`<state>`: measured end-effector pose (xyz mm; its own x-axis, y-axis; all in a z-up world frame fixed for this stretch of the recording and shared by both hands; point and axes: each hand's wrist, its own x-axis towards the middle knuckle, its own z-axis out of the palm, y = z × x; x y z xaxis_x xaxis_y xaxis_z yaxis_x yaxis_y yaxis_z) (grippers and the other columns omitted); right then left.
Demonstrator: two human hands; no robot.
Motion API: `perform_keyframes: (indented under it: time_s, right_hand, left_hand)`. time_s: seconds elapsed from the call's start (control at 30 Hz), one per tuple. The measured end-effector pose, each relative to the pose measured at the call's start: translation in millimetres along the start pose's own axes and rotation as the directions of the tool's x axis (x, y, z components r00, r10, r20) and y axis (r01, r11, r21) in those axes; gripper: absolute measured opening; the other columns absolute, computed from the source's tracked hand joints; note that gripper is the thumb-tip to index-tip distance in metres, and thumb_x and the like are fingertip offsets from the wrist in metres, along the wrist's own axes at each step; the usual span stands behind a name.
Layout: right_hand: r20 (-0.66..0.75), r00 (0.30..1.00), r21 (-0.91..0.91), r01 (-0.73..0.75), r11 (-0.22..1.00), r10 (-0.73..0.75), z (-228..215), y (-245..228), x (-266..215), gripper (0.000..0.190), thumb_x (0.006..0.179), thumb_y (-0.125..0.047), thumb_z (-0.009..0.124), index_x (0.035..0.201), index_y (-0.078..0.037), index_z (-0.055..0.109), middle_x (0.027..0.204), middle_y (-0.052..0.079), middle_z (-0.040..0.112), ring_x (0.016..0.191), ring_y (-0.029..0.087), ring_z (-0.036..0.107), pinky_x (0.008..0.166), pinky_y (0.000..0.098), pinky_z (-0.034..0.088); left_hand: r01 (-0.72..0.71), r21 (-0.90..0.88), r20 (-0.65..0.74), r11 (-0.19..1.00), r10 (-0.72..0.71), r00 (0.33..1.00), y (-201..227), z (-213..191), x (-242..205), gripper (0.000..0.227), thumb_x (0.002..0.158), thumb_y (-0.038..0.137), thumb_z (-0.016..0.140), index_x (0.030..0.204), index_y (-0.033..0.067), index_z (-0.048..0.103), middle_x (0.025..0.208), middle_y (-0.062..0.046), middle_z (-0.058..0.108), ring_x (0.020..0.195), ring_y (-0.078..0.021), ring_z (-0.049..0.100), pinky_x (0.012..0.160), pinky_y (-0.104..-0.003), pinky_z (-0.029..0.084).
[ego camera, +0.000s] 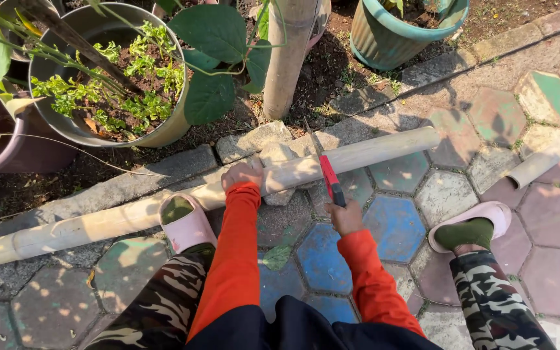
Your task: Sawing a plastic pipe with a hand saw.
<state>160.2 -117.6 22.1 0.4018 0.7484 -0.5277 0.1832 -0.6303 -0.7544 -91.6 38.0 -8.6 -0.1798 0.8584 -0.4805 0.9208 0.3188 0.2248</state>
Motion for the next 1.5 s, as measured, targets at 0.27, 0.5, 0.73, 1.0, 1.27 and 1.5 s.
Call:
perform_keyframes:
  time_s: [0.27,0.5,0.73,1.0,1.27,1.5]
  right_hand:
    - [0.045,0.997,-0.016,-0.058,0.998,0.059,-33.1,11.7,-44.0,0.02,0.079,-0.017,0.074,0.071,-0.001,0.064,0.053,0.004,0.053,0.042,0.014,0.048,0.041,0.0339,0.037]
    - [0.105,0.992,0.186,-0.088,0.979,0.07,-8.4,10.3,13.8,0.021,0.079,-0.016,0.074,0.075,-0.004,0.057,0.052,0.002,0.047,0.039,0.015,0.041,0.038,0.0349,0.032]
    - [0.027,0.998,0.039,-0.061,0.997,0.06,-18.0,10.4,-36.5,0.017,0.08,-0.015,0.073,0.071,-0.005,0.062,0.051,0.001,0.05,0.041,0.012,0.044,0.04,0.0324,0.035]
    - [0.12,0.987,0.223,-0.129,0.966,0.104,-41.4,-11.6,-62.8,0.013,0.075,-0.008,0.07,0.074,-0.008,0.057,0.049,0.003,0.045,0.037,0.014,0.04,0.037,0.0333,0.03]
    - [0.102,0.994,0.169,-0.043,0.985,0.026,-4.4,-12.7,19.3,0.026,0.084,-0.013,0.074,0.07,-0.003,0.055,0.051,0.001,0.046,0.039,0.013,0.04,0.038,0.0325,0.029]
    - [0.071,0.994,0.114,-0.087,0.99,0.079,-35.7,23.9,-51.2,0.016,0.08,-0.011,0.073,0.072,-0.002,0.063,0.051,0.004,0.051,0.04,0.014,0.045,0.039,0.0324,0.035]
  left_hand:
    - [-0.004,-0.016,0.019,1.0,0.004,1.0,-3.0,-1.1,-5.6,0.072,0.104,0.056,0.032,0.089,0.0027,0.078,0.092,-0.023,0.075,0.088,-0.0369,0.073,0.092,-0.047,0.052]
    - [-0.012,0.03,0.028,0.999,0.011,1.0,0.0,-5.0,-3.3,0.068,0.102,0.053,0.033,0.087,0.0033,0.078,0.09,-0.021,0.075,0.086,-0.0357,0.073,0.09,-0.048,0.053]
    - [0.0,0.022,0.053,1.0,-0.002,0.999,1.7,-5.8,-17.3,0.071,0.105,0.054,0.031,0.086,0.0038,0.078,0.087,-0.021,0.075,0.086,-0.037,0.073,0.091,-0.047,0.053]
    - [-0.001,0.047,0.057,0.999,-0.001,0.998,0.0,2.3,4.5,0.071,0.104,0.053,0.03,0.085,0.0051,0.078,0.085,-0.019,0.074,0.083,-0.0341,0.073,0.088,-0.047,0.053]
    - [-0.031,0.053,0.059,0.998,0.028,0.998,3.8,-4.1,4.4,0.071,0.106,0.053,0.03,0.087,0.0041,0.078,0.088,-0.019,0.075,0.086,-0.0332,0.075,0.084,-0.044,0.057]
    - [0.021,0.0,0.046,1.0,-0.021,0.999,3.4,-8.7,-19.9,0.072,0.104,0.056,0.031,0.087,0.0045,0.078,0.09,-0.02,0.076,0.085,-0.0357,0.074,0.087,-0.045,0.056]
